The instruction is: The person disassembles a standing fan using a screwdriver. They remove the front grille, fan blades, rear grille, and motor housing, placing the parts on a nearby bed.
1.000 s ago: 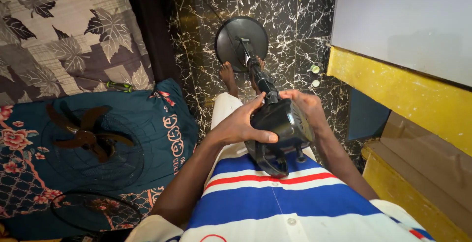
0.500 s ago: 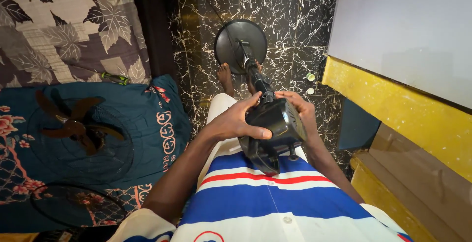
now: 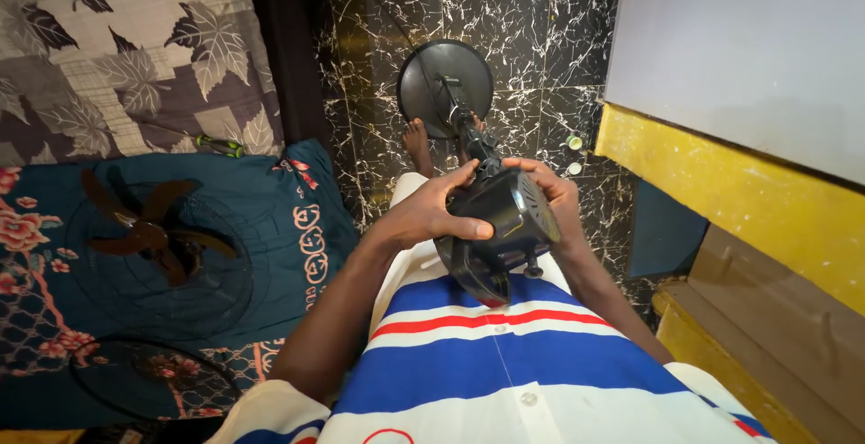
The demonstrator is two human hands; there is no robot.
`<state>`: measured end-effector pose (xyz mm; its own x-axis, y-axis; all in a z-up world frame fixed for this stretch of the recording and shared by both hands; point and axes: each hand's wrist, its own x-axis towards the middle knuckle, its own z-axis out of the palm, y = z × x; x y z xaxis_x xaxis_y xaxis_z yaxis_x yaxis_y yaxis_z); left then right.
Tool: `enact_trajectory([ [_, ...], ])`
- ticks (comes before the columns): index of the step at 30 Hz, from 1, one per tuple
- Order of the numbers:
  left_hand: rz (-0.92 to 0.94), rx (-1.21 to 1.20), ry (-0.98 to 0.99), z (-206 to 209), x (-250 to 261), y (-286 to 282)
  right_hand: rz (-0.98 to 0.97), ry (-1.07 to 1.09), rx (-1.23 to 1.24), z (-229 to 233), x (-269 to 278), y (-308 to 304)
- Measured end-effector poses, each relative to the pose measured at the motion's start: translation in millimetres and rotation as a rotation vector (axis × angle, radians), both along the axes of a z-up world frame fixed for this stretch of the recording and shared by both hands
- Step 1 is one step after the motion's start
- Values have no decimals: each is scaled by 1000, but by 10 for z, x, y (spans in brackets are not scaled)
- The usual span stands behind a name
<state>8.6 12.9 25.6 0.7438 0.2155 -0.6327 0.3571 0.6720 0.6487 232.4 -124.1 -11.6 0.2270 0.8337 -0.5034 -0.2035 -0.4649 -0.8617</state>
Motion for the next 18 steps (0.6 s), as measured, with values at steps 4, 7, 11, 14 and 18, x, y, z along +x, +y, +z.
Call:
enact_trajectory([
  [4, 13, -22, -27, 41, -33, -47, -133, 552, -436, -97, 10, 76],
  [7, 15, -12, -41, 72, -29, -18, -11, 200, -171, -87, -44, 32],
  [11, 54, -77, -77, 54, -40, 53, 175, -549, 349, -6, -176, -90],
  [14, 48, -106, -72, 49, -42, 52, 147, -407, 375, -2, -217, -117],
  [18, 24, -103, -60, 82, -19, 74, -320, 475, -227, -138, -189, 28],
])
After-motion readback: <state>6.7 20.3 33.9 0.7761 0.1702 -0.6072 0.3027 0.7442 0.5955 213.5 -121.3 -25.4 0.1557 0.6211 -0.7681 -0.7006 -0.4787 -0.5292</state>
